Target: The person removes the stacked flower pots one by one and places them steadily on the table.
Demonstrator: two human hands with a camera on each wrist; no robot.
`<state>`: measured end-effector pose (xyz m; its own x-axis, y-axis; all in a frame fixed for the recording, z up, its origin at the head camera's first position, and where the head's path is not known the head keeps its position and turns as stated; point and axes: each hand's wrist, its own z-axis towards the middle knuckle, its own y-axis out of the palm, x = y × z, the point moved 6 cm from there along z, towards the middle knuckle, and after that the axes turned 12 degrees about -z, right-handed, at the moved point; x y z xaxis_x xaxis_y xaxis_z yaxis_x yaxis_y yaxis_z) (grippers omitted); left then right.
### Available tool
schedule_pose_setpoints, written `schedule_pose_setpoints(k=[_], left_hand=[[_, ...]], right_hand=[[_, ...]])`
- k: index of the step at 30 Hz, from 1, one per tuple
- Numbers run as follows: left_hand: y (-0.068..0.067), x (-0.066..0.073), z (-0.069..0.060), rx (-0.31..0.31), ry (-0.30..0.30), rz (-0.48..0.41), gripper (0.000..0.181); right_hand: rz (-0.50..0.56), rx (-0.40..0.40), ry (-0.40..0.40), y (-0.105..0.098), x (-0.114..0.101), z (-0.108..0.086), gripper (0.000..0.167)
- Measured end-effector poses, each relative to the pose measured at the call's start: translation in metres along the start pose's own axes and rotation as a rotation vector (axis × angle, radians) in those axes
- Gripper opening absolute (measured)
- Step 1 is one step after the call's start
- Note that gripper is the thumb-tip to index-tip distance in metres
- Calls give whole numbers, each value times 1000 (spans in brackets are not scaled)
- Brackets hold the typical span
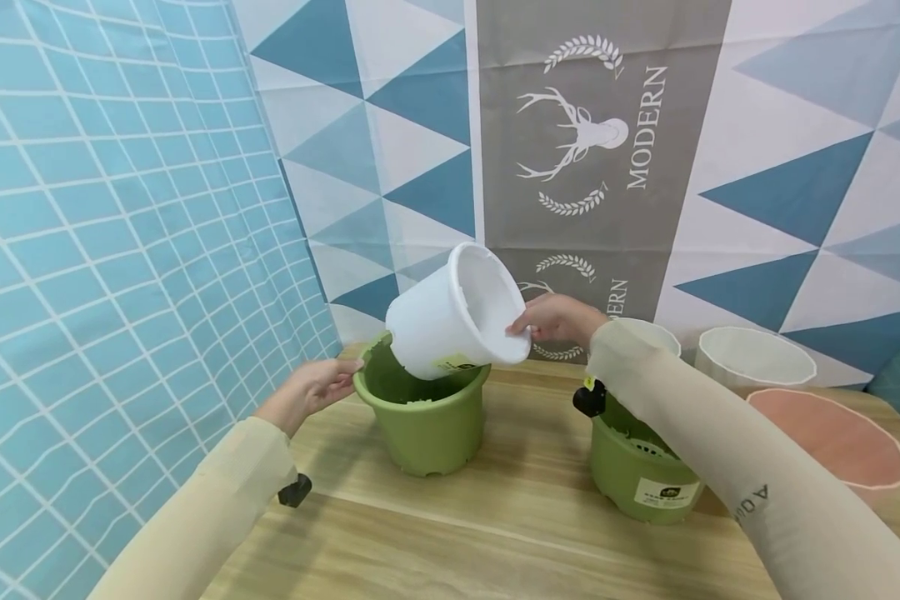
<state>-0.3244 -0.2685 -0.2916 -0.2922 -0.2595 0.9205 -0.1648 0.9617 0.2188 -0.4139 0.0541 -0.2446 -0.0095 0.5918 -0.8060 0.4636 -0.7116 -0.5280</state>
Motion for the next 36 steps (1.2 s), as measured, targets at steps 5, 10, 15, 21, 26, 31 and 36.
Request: schedule_pose_setpoints(k=[5,10,15,21,26,31,36], left_hand=[[0,0,-1,-1,-1,-5,13],[-2,0,-2,-6,-1,-12,14],[-3,-1,-2,-7,2,-29,16],[0,0,1,2,5,-32,34],[0,2,3,12,14,-27,24],[0,1,3,10,10,-37,44],[-1,-1,1,17,1,-38,50]], right_hand=[[102,-72,8,1,6,0,33],[90,-151,-31,-1,8,-2,39],[45,-179,-80,-7,7,-2,33],[30,-152,-92,-19,8,-3,29],[37,-139,-74,-26,11,-4,30],[51,-128,-55,-32,15,-6,30],[48,-94,-31,-39,18,-7,21]])
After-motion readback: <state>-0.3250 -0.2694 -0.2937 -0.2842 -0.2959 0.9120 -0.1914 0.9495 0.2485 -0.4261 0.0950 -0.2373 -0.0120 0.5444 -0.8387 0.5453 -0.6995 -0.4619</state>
